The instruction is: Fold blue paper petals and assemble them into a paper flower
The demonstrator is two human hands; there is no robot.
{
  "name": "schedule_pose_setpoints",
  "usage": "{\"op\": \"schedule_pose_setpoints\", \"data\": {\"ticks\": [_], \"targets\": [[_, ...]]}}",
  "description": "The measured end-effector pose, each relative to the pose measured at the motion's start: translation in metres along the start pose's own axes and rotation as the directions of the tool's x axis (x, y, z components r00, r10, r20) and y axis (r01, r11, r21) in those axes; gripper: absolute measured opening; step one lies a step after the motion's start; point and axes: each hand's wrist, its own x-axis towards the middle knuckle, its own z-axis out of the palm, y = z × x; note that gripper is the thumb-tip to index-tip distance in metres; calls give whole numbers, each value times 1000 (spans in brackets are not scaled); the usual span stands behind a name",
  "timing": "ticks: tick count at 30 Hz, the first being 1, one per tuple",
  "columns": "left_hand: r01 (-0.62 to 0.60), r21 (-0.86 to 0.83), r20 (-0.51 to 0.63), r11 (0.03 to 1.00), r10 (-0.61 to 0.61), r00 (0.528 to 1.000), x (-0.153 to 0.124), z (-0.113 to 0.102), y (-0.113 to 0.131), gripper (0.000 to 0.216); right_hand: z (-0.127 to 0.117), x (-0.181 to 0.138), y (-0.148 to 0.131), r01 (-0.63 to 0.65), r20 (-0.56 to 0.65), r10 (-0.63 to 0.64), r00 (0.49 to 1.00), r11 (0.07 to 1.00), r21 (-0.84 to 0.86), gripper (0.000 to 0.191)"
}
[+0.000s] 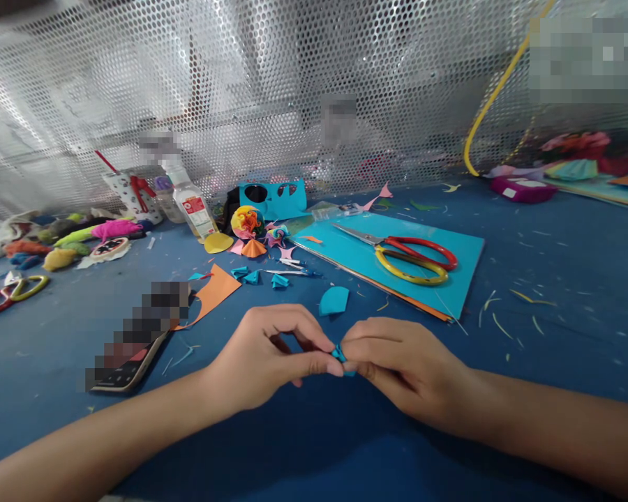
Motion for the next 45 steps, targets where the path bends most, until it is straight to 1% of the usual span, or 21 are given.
{"op": "schedule_pose_setpoints", "data": {"ticks": [4,6,9,12,14,17,19,20,24,28,30,33,35,37,41,43,45], "targets": [[-52,52,-1,997,52,999,-1,1,-1,12,0,-1,1,19,0,-19,1000,1000,10,25],[-82,88,-4,993,83,997,-1,0,-1,12,0,0,1,7,4,-7,1000,1000,22,24],[-108,128,-21,986,111,994,0,-1,0,11,0,1,-1,-64,-10,64,998,998,27,18],[-125,154,-75,980,137,988,0,-1,0,10,1,2,-1,-144,-38,145,989,989,29,13],[-136,187,-118,973,159,980,0,0,0,10,2,3,-1,-175,-48,177,983,984,30,11],[-211,278,-140,937,257,956,-2,2,0,11,3,2,1,-194,-60,195,979,981,18,10],[-273,330,-137,903,332,933,-2,2,-1,12,3,2,1,-201,-62,201,978,980,2,10],[-286,346,-133,894,348,928,-3,2,-2,12,3,1,0,-205,-62,204,977,979,-6,10],[-274,330,-121,903,329,937,-3,2,-4,13,2,1,0,-215,-67,213,975,976,-21,11],[-316,293,-111,902,361,926,-3,1,-3,12,3,1,0,-226,-46,225,973,974,-20,12],[-269,281,-124,921,313,942,-3,2,-1,10,3,1,1,-210,-53,208,977,978,-23,12],[-126,236,-143,963,163,976,-2,3,3,7,3,0,1,-168,-65,166,984,985,-28,12],[-49,199,-136,979,77,988,0,2,5,7,2,0,1,-147,-55,145,988,989,-32,12],[-9,163,-114,987,28,993,1,1,5,8,2,0,1,-119,-40,118,992,992,-36,13],[76,69,-33,995,-74,997,3,-2,3,12,1,-2,2,-63,-4,63,998,997,-47,16],[111,33,3,993,-112,994,2,-3,2,14,2,-2,3,-73,-1,73,997,996,-58,14],[111,15,14,994,-111,994,2,-4,1,14,3,-1,3,-107,-15,107,994,992,-60,12]]}}
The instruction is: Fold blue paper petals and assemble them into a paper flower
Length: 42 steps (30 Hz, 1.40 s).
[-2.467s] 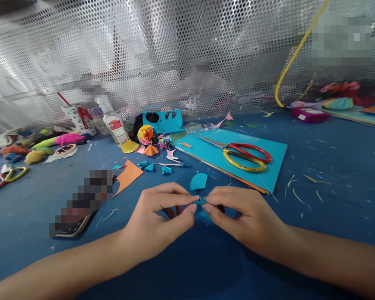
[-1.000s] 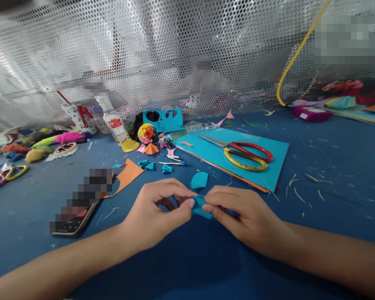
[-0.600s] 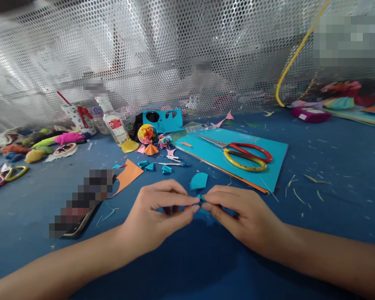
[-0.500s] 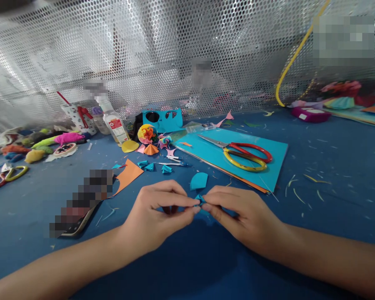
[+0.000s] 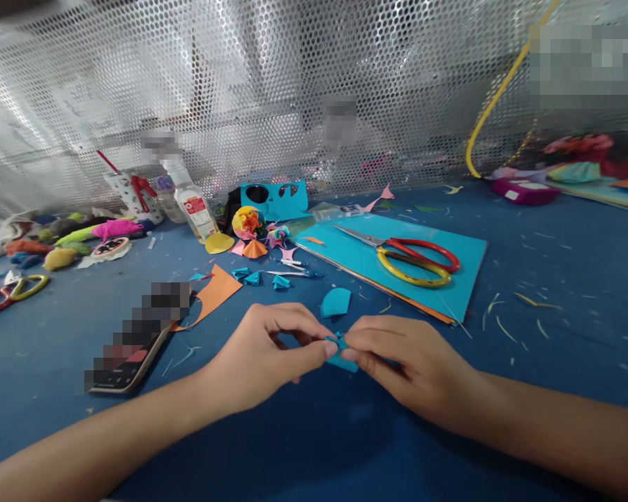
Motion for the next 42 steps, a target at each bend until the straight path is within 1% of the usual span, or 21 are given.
{"op": "schedule_pose_setpoints", "data": {"ticks": [4,8,12,17,21,26,29,31,33,35,37,40,42], "targets": [[-40,-20,1,999,40,999,0,-1,-2,14,0,2,0,-53,-23,53,998,999,2,12],[-60,-31,-9,998,60,998,1,0,-3,17,0,2,0,-44,-36,44,998,999,-4,12],[-34,-5,-47,999,34,998,1,2,-1,15,0,2,-1,-32,-26,31,999,999,-11,12],[0,-17,-57,1000,-1,998,1,2,0,12,-1,2,-2,-7,-20,6,1000,999,-33,13],[5,-17,-60,1000,-6,998,2,2,0,13,1,1,-2,21,-16,-22,1000,998,-56,14],[18,-40,-45,999,-20,999,3,2,0,15,1,0,-1,44,-6,-45,999,994,-96,17],[21,-56,-12,998,-21,1000,3,1,-1,14,0,1,-1,74,-4,-74,997,991,-111,20],[27,-66,21,997,-26,999,3,1,-1,14,-1,1,-1,99,12,-98,995,990,-98,20],[41,-69,53,997,-38,998,3,1,-1,14,-2,1,-1,107,46,-105,993,993,-42,20],[52,-57,60,997,-49,997,3,1,-1,15,-3,2,-2,70,95,-74,993,996,47,21],[40,-16,40,999,-40,998,2,1,-1,15,-3,3,-4,-14,145,-4,989,993,121,21],[-47,110,2,993,47,999,1,1,0,12,-4,5,-9,-140,193,109,975,977,159,18],[-103,188,-5,977,106,994,0,1,0,10,-4,5,-12,-186,203,150,968,968,169,18]]}}
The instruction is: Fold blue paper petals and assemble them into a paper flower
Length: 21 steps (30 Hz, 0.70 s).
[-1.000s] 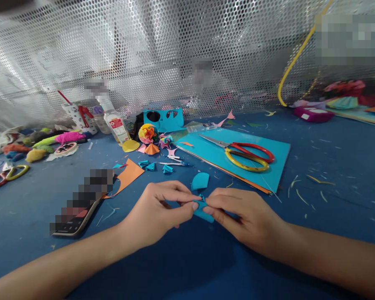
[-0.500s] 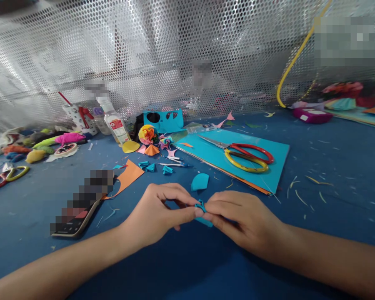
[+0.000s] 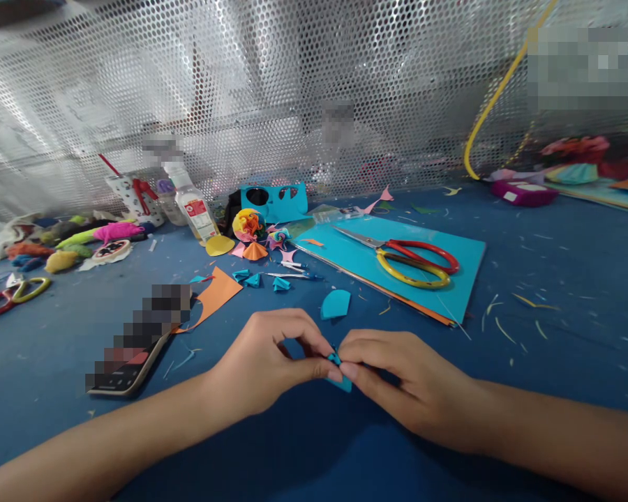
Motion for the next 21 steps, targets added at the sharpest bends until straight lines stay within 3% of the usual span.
{"op": "schedule_pose_setpoints", "data": {"ticks": [7,13,18,21], "targets": [[-46,100,-4,994,46,999,-3,4,0,13,4,0,-5,-69,-15,69,998,998,6,20],[-61,153,-20,986,65,998,-5,5,0,18,5,-1,-2,-26,-6,26,1000,999,22,22],[-76,18,-28,997,77,997,-5,3,1,20,3,-2,4,16,-57,-21,998,996,-92,18],[-20,-144,-55,989,12,998,-2,0,-1,19,1,-2,8,59,-109,-78,991,983,-173,17]]}}
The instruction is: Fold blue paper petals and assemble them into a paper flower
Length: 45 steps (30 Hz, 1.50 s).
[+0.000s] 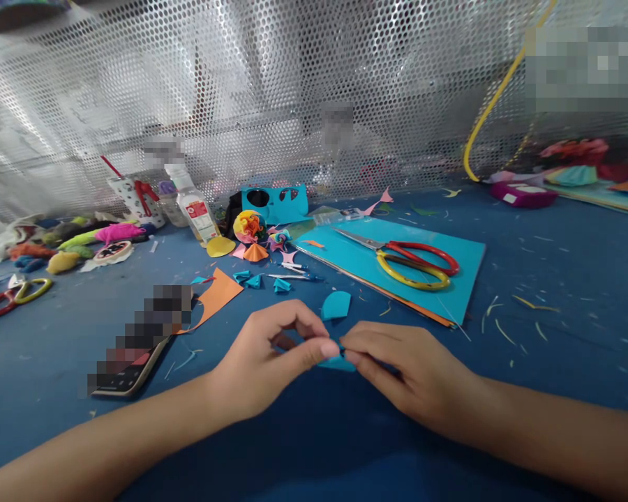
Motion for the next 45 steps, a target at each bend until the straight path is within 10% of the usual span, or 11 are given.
{"op": "schedule_pose_setpoints", "data": {"ticks": [8,16,33,45], "targets": [[133,-56,49,990,-130,990,6,-2,-6,22,-3,1,3,-6,-88,0,996,998,-60,16],[115,-73,14,991,-114,993,7,-1,-4,25,-3,4,0,-289,74,280,957,944,161,21],[123,-141,28,982,-120,992,6,2,-6,19,0,8,2,-366,155,334,930,793,487,10],[96,-50,54,994,-93,994,2,5,-4,15,-3,6,-6,-254,-72,297,952,900,353,13]]}}
